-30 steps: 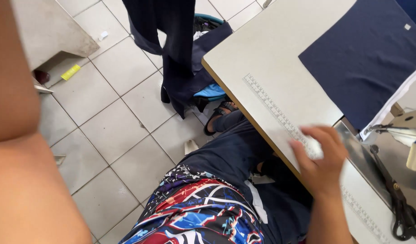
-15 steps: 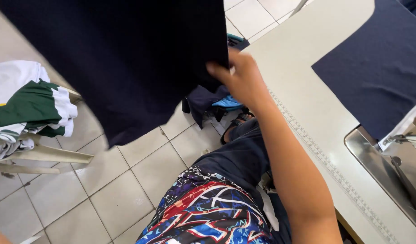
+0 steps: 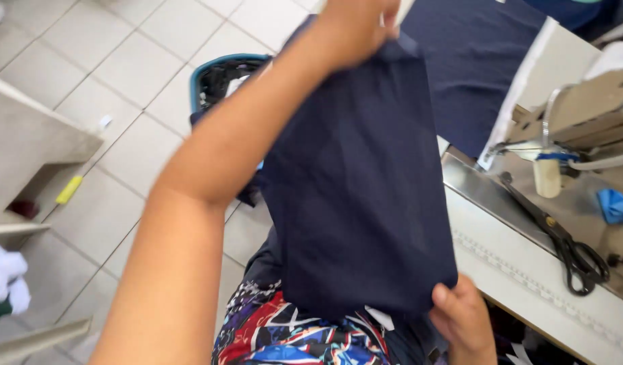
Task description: Sewing white decorative fabric strips onto dark blue garment panels using an industrial sewing machine.
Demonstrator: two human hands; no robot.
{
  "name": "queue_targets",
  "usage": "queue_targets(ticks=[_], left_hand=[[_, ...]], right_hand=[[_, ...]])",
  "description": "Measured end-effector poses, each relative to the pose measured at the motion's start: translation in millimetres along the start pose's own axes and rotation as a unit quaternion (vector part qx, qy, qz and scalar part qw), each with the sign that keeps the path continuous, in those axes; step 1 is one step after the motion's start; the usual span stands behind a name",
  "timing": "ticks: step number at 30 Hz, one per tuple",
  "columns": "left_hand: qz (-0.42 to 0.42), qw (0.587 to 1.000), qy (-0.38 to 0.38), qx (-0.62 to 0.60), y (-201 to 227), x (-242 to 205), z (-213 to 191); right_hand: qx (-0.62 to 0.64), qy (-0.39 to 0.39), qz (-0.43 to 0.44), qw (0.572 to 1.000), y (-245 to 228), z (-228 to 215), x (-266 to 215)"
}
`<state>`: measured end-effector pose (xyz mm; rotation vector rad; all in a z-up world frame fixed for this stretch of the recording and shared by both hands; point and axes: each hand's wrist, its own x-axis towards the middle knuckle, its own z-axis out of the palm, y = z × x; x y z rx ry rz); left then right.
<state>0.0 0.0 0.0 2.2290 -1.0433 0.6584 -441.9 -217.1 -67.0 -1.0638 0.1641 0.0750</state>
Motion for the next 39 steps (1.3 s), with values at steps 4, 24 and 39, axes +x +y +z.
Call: queue_targets(ticks=[4, 24, 39], left_hand=[[0.004, 0.998, -0.044, 0.039, 68, -55, 23], [0.002, 0.947, -0.320, 0.010, 164, -154, -84], [0.096, 0.950, -0.295, 0.039, 202, -99, 17]], right_hand=[[0.014, 0.164, 0.090, 0.982, 53, -85, -70], [-0.708, 0.192, 0.078, 0.675, -128, -29, 30], [-0.713, 0.216, -0.058, 0.665, -132, -44, 63]])
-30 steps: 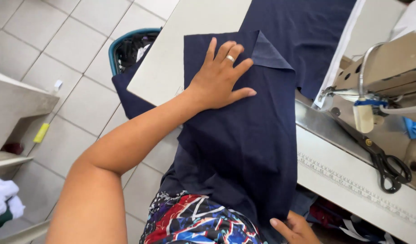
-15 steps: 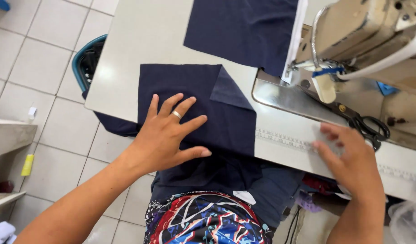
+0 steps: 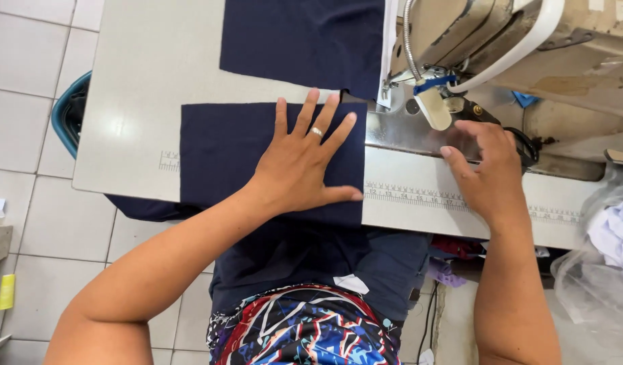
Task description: Sewing white decorative fabric strips onto dark blue garment panels using an industrial sewing machine.
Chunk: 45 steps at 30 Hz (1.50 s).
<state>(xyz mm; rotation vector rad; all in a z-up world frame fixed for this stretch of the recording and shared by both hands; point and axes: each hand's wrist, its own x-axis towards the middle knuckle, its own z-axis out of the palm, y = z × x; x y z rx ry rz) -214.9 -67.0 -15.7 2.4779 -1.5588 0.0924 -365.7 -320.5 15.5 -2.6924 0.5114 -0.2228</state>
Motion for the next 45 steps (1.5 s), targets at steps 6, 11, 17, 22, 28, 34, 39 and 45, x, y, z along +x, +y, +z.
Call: queue_targets(ticks=[6, 11, 17, 22, 28, 34, 39, 45], left_hand=[[0.076, 0.997, -0.003, -0.004, 0, 14, 6], [0.084, 0.996, -0.005, -0.005, -2, 23, 5], [0.076, 0.997, 0.000, 0.002, -4, 32, 8], [0.074, 0.997, -0.002, -0.011, -6, 37, 8], [0.068, 0.998, -0.001, -0.008, -7, 39, 6], [0.058, 0.998, 0.000, -0.014, -8, 44, 11], [0.070, 0.998, 0.003, -0.003, -2, 29, 3], [0.063, 0.997, -0.004, -0.051, 6, -9, -29]], right_hand=[[0.073, -0.019, -0.083, 0.994, -28, 14, 19], [0.072, -0.098, -0.015, 0.992, -47, 12, 42], [0.069, -0.068, -0.076, 0.992, -49, 19, 50], [0.018, -0.013, -0.166, 0.986, -35, 34, 51], [-0.037, 0.107, -0.257, 0.960, -36, 46, 53], [-0.059, 0.110, -0.230, 0.965, -43, 45, 53], [-0.052, -0.048, -0.091, 0.993, -52, 23, 35], [0.062, 0.007, -0.104, 0.993, -20, 0, -40]])
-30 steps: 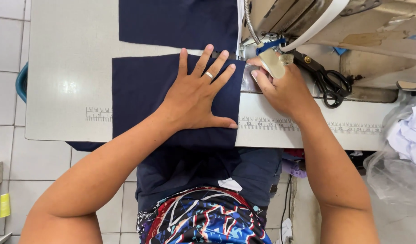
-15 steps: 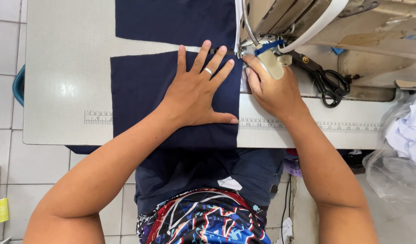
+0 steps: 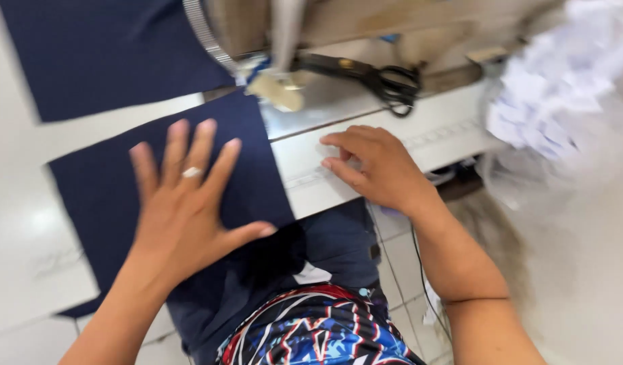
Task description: Sewing white decorative fabric strips onto dark blue garment panels using an industrial sewing machine.
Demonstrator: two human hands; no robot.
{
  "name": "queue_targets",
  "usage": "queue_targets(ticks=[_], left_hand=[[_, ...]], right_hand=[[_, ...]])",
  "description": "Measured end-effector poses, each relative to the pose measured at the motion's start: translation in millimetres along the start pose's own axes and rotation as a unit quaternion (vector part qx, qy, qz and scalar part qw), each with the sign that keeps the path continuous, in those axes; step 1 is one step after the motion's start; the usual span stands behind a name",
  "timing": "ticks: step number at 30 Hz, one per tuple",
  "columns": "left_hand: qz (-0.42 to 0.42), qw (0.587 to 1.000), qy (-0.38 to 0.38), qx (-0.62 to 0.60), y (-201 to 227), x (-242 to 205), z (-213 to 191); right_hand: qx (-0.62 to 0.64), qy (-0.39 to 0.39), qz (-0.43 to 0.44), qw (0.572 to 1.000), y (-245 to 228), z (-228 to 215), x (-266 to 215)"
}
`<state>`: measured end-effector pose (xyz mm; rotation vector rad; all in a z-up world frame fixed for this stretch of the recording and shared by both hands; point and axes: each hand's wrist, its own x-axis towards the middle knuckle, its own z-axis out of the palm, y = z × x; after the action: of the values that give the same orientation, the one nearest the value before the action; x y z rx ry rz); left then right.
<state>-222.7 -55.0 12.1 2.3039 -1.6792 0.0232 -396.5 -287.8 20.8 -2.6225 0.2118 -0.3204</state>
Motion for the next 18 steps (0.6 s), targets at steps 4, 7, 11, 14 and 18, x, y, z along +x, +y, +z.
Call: queue_targets(ticks=[4, 7, 11, 14, 18], left_hand=[[0.005, 1.000, 0.007, 0.010, -3, -16, -5], [0.004, 1.000, 0.024, 0.019, -9, -26, -9], [0.024, 0.996, 0.074, -0.031, -14, -32, -7], [0.036, 0.994, 0.085, -0.059, -10, -30, -3], [0.040, 0.994, 0.076, -0.074, 2, -26, -1]], right_hand=[[-0.003, 0.070, 0.105, 0.992, 29, -37, -55], [0.007, 0.182, 0.328, 0.927, 67, -72, -97], [-0.238, 0.257, 0.335, 0.875, 117, -124, -142], [-0.352, 0.298, 0.257, 0.849, 153, -164, -156], [-0.335, 0.326, 0.373, 0.801, 174, -217, -153]])
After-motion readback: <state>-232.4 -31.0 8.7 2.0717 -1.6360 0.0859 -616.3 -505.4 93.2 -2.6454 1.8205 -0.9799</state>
